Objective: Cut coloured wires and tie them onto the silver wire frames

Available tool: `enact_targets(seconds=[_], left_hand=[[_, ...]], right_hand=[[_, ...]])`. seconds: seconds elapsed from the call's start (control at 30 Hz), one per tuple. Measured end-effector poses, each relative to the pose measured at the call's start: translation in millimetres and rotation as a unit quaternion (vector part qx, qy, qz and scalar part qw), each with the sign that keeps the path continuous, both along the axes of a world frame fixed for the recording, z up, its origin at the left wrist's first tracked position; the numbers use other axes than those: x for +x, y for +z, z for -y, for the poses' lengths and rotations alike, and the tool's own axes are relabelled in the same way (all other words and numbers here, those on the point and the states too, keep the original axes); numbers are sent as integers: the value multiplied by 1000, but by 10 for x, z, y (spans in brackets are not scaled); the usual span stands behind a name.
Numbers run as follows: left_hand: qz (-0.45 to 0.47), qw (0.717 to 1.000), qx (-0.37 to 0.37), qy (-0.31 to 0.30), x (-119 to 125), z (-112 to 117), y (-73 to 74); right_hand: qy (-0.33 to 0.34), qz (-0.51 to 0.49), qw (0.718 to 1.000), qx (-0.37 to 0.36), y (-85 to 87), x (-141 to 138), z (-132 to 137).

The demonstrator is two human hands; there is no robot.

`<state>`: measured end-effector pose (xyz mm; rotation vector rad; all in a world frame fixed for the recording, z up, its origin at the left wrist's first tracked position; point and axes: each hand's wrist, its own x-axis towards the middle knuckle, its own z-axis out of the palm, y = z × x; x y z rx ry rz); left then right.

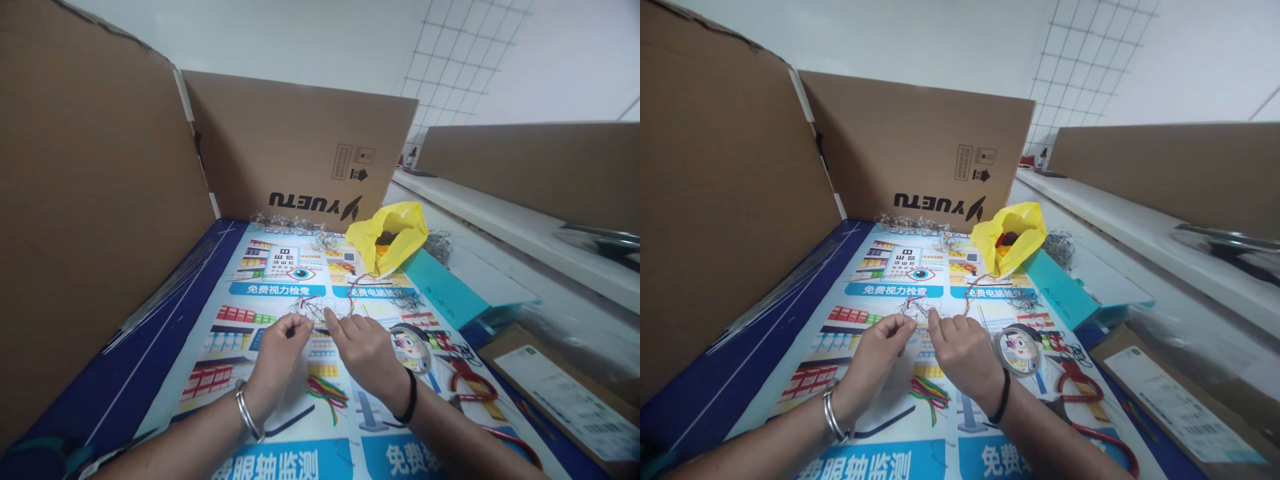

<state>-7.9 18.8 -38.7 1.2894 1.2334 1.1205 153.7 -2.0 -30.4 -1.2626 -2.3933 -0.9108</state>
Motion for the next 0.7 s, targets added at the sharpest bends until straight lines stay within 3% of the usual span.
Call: enact_targets(seconds=[0.23,0.43,0.7], left_hand=[[15,1000,1,-2,35,28,-9],[24,1000,-2,5,25,21,-31],[14,1000,-15,5,7,33,1]], right_hand=[[6,17,1000,12,7,-113,10],[73,5,997,-16,-25,-74,3],[133,-170,970,-114,-117,-6,-76]])
